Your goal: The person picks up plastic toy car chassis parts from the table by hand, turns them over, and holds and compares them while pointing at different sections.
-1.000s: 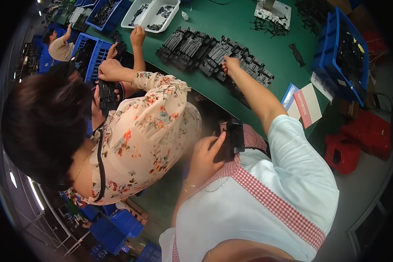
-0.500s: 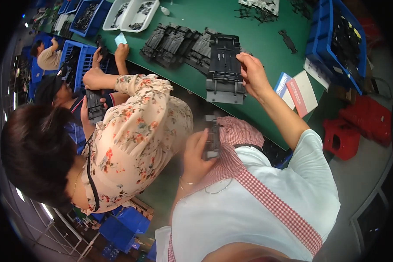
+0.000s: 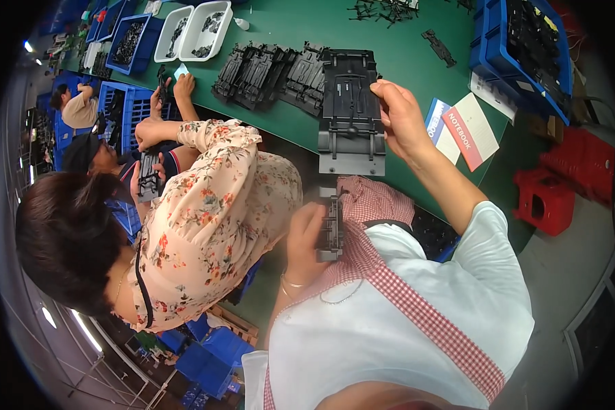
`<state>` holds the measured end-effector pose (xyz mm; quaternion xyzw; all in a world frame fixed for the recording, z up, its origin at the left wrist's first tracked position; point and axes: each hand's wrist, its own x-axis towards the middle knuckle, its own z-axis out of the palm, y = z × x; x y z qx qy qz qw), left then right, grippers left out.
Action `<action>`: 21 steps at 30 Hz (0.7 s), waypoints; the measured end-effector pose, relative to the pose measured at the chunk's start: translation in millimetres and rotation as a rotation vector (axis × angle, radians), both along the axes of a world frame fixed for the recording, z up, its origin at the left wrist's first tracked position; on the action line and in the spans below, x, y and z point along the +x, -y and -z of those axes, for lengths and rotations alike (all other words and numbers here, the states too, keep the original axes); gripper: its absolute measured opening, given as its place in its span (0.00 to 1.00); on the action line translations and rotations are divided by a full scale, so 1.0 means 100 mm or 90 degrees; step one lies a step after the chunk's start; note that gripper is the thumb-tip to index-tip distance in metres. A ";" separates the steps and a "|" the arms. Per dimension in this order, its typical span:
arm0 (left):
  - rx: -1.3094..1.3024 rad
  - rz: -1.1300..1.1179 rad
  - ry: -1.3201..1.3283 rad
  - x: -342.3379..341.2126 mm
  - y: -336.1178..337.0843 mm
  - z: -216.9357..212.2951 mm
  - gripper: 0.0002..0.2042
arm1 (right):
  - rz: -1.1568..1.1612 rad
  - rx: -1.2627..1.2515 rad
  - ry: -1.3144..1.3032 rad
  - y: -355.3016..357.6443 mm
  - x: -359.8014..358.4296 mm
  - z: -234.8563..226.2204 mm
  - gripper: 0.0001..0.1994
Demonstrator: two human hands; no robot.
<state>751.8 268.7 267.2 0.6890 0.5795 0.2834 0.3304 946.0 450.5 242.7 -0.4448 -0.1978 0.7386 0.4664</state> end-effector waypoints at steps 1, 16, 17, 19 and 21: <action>-0.007 0.005 0.004 0.00 0.00 -0.02 0.35 | 0.000 0.000 -0.001 0.01 0.00 0.00 0.12; 0.032 0.015 -0.019 -0.02 0.06 0.07 0.30 | -0.007 0.077 0.072 0.11 0.04 0.12 0.12; 0.031 0.026 -0.056 -0.02 0.05 0.06 0.27 | -0.024 0.125 0.170 0.13 0.05 0.14 0.13; -0.078 -0.073 0.092 0.04 0.08 0.02 0.21 | -0.048 0.171 0.313 0.16 0.07 0.14 0.14; -0.086 -0.147 0.200 0.06 0.09 0.05 0.19 | -0.028 0.364 0.500 0.20 0.05 0.24 0.14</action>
